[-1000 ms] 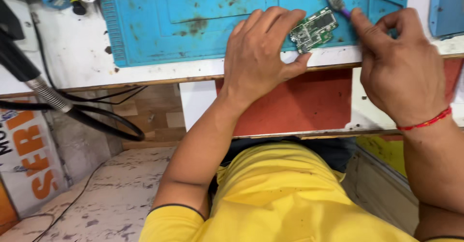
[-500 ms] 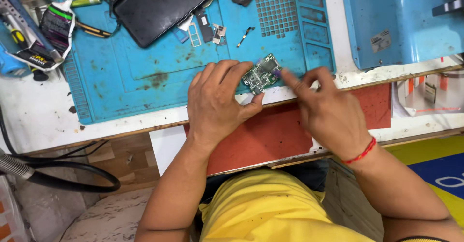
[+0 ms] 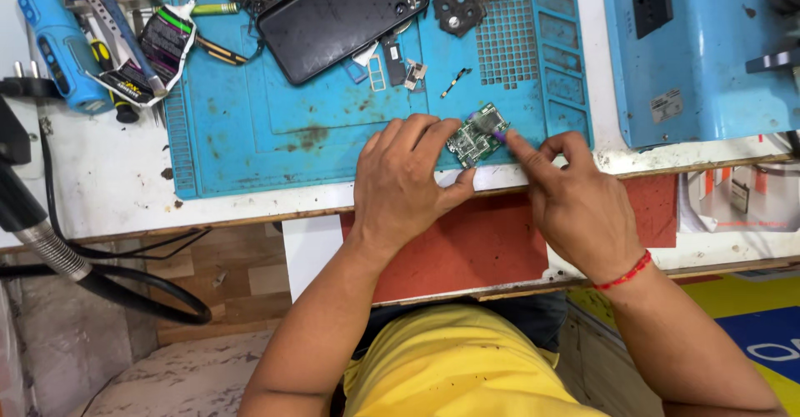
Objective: The person uses a purple tool to scrape and clean the surface of a small green circuit board held in their left hand. They repeatedly rub the tool across the board's components and edges while working at a cluttered desk.
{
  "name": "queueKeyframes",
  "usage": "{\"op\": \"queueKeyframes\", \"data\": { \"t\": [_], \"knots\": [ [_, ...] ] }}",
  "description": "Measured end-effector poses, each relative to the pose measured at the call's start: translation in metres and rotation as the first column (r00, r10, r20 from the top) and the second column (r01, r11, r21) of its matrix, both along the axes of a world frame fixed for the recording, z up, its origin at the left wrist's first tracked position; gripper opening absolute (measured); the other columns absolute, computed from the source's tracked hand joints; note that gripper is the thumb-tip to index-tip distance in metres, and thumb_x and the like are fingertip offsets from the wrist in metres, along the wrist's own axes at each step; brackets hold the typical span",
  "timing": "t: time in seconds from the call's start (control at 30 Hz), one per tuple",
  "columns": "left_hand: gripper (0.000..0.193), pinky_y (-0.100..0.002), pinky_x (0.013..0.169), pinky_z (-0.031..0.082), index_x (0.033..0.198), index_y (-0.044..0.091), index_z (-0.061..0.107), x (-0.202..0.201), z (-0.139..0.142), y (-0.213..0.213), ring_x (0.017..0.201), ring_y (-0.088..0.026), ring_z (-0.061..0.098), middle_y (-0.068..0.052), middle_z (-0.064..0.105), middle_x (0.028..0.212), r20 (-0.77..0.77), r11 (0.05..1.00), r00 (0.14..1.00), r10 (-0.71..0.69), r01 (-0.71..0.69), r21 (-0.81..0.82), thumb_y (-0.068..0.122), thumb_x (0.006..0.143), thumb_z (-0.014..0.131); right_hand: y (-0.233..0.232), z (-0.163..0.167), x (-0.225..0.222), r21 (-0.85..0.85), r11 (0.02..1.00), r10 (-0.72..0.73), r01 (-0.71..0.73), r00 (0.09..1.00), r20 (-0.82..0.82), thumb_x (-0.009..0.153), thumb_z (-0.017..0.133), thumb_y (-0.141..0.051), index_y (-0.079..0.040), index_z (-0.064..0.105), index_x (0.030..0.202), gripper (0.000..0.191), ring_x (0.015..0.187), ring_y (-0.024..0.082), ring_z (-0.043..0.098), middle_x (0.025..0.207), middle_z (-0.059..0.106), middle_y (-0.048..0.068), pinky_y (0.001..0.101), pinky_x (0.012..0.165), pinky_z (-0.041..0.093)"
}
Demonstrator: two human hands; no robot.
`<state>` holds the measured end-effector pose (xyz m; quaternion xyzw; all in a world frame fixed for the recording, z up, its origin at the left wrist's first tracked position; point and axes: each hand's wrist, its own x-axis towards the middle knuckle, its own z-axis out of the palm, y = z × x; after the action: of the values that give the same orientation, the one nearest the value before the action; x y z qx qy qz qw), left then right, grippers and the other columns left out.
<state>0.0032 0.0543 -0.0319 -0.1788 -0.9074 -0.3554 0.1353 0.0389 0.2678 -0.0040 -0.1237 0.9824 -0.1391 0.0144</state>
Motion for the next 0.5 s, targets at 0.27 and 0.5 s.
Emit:
{"op": "queueKeyframes", "data": {
  "t": [0.27, 0.5],
  "knots": [
    [0.053, -0.040, 0.083, 0.051, 0.117, 0.009, 0.070, -0.001, 0.001, 0.001, 0.099, -0.024, 0.064, -0.004, 0.063, 0.108, 0.016, 1.000, 1.000, -0.003, 0.003, 0.008, 0.030, 0.072, 0.089, 0.002, -0.003, 0.007, -0.041, 0.997, 0.067, -0.067, 0.998, 0.005, 0.086, 0.063, -0.003, -0.022, 0.063, 0.143, 0.059, 0.052, 0.031, 0.061, 0.106, 0.061, 0.010, 0.0427, 0.048, 0.053],
    [0.049, -0.042, 0.082, 0.050, 0.105, 0.009, 0.071, -0.005, 0.007, 0.003, 0.096, -0.026, 0.062, -0.005, 0.059, 0.104, 0.049, 0.999, 0.999, 0.012, -0.011, -0.031, 0.036, 0.069, 0.091, -0.006, 0.011, -0.005, -0.001, 1.000, -0.017, 0.017, 0.993, -0.114, 0.097, 0.065, -0.008, -0.021, 0.065, 0.143, 0.048, 0.063, 0.033, 0.062, 0.107, 0.060, 0.010, 0.0432, 0.051, 0.051]
  ]
}}
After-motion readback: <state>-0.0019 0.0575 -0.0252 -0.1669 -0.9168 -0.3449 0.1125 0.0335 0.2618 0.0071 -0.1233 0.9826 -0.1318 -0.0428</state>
